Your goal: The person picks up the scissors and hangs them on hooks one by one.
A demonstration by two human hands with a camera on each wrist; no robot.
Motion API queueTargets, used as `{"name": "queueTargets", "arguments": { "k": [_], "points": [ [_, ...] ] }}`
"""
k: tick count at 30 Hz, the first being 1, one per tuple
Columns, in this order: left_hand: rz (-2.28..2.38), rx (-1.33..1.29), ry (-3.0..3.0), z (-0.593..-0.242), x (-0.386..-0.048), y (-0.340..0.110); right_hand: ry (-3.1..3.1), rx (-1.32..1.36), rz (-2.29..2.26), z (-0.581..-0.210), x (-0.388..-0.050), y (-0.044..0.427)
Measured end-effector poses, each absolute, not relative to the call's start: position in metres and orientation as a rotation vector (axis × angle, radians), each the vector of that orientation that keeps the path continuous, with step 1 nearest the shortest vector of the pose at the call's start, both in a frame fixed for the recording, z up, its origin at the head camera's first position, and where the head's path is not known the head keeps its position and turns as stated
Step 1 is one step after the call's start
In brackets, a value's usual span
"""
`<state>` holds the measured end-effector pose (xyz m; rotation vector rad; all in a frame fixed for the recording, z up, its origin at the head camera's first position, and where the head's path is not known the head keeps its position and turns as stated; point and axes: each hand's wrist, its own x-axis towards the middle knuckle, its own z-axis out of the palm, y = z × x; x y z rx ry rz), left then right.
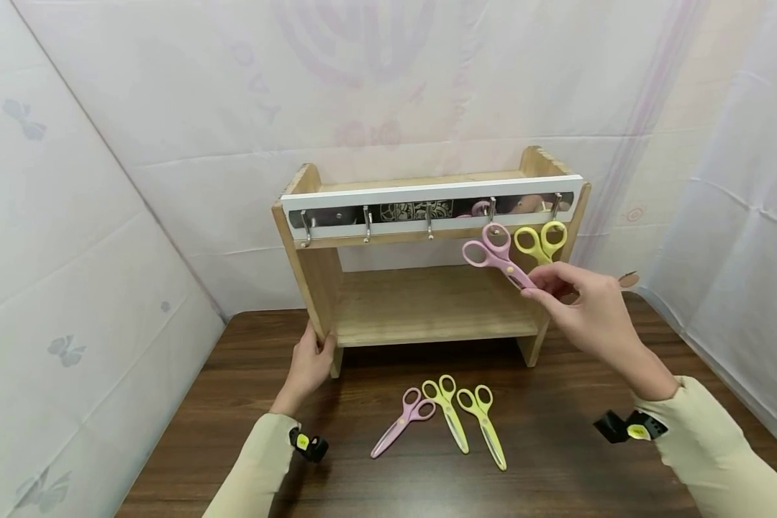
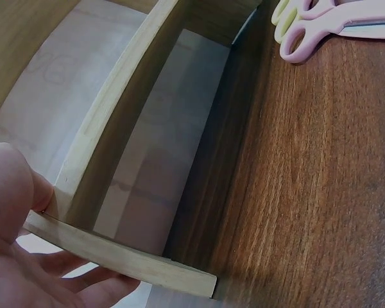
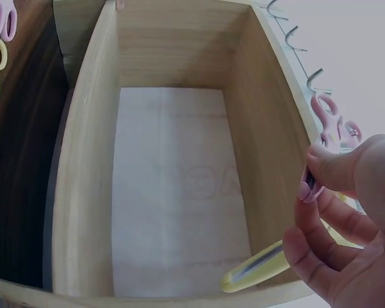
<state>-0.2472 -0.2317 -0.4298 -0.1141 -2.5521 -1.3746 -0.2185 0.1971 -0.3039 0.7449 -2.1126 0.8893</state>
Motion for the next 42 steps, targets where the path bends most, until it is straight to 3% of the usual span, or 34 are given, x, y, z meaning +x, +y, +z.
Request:
{"name": "queueTargets", "arguments": {
  "k": [42],
  "points": [
    [-1.386, -0.12, -2.535, -0.432, -0.247, -0.231, -2.207, 0.54, 0.991, -0.346, -0.234, 0.161]
  ]
}}
